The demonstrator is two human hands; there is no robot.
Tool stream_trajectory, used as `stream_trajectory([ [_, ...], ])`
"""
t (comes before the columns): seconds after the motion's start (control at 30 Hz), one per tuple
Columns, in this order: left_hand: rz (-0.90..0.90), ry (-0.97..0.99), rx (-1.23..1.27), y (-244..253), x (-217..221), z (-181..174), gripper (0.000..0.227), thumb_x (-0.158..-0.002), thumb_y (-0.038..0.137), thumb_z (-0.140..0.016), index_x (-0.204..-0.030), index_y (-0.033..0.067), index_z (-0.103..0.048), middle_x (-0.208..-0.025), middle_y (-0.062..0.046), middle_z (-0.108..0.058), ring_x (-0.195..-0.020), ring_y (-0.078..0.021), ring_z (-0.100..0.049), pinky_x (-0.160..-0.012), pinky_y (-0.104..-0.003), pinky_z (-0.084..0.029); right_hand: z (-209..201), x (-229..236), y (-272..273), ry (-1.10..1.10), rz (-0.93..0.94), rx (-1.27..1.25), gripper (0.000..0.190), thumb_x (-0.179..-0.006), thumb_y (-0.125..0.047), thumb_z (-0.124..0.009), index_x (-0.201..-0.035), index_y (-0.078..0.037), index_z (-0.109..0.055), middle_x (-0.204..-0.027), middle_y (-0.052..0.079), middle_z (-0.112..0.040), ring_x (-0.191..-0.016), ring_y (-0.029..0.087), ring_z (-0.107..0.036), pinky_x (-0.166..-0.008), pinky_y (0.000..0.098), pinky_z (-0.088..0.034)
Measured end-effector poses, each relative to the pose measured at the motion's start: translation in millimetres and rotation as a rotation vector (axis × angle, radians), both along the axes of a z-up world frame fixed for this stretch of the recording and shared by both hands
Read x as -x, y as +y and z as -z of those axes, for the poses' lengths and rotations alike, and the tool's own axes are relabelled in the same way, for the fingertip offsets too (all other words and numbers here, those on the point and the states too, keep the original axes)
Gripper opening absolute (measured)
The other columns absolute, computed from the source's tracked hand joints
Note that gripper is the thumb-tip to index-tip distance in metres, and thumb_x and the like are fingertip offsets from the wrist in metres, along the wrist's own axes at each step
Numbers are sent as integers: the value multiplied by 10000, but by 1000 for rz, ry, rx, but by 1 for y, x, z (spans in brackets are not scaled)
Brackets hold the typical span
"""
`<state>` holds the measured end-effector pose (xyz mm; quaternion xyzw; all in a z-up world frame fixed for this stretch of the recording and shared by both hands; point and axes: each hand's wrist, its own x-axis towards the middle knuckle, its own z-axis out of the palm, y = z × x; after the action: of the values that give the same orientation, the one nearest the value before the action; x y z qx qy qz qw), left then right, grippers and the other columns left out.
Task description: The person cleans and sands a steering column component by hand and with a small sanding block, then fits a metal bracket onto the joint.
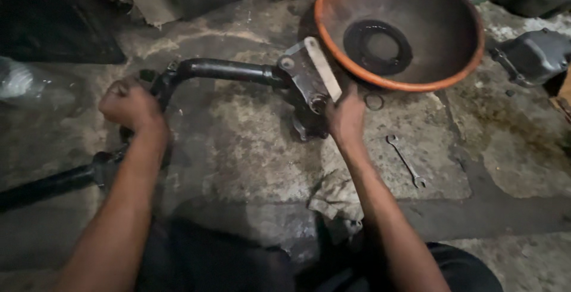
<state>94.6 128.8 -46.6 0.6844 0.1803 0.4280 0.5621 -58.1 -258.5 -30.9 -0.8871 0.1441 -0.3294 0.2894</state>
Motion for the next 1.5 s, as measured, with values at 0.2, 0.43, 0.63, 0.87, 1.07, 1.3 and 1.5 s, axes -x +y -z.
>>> stream_trajectory([
  [0.2,71,79,46,4,32,-10,285,-848,-81,-662,-664,42,-482,-657,3,-479,-617,-118,-414,-560,-343,-345,-10,31,34,135,217,-297,372,-936,-210,-645,-1216,0,-517,-932,304,-709,-921,519,-668,-791,573,-502],
  [0.43,304,-8,237,11,101,-40,198,-985,70,-684,-790,38,-685,-763,28,-623,-691,-96,-547,-645,-314,-451,-22,78,49,62,76,-363,290,-995,-183,-547,-1249,-44,-536,-897,289,-707,-907,468,-723,-755,531,-533],
  [0.63,421,179,-216,13,154,-64,483,-974,398,-830,-1021,-62,-688,-964,-159,-642,-838,-226,-571,-752,-381,-480,12,100,38,92,117,-155,348,-979,-97,-509,-1322,-41,-510,-920,329,-680,-872,546,-640,-758,596,-448],
  [0.87,346,447,-670,25,159,-78,1164,-605,402,-1011,-1391,-192,-391,-1230,-356,-581,-1118,-493,-605,-943,-520,-497,13,115,42,-55,-40,-212,306,-954,-114,-553,-1250,-51,-509,-1009,325,-690,-936,546,-649,-732,583,-484],
  [1.07,632,615,-515,34,150,-97,778,-629,146,-932,-1338,41,-631,-1262,-185,-698,-1171,-335,-663,-985,-447,-521,36,111,28,-76,10,-170,205,-971,-118,-590,-1140,-18,-530,-947,318,-662,-924,563,-618,-734,595,-468],
  [1.3,769,118,-693,38,190,-88,681,-611,102,-888,-1266,30,-717,-1178,-175,-755,-1112,-282,-725,-1001,-378,-533,59,129,28,-277,18,41,113,-864,-11,-512,-977,-4,-505,-916,278,-549,-901,513,-533,-778,598,-411],
  [1.5,819,-5,-630,16,186,-92,615,-688,125,-858,-1278,22,-715,-1146,-171,-758,-1063,-260,-740,-954,-347,-551,64,130,33,-244,60,-266,167,-943,-109,-528,-1045,-5,-610,-868,209,-677,-815,420,-680,-727,493,-524],
])
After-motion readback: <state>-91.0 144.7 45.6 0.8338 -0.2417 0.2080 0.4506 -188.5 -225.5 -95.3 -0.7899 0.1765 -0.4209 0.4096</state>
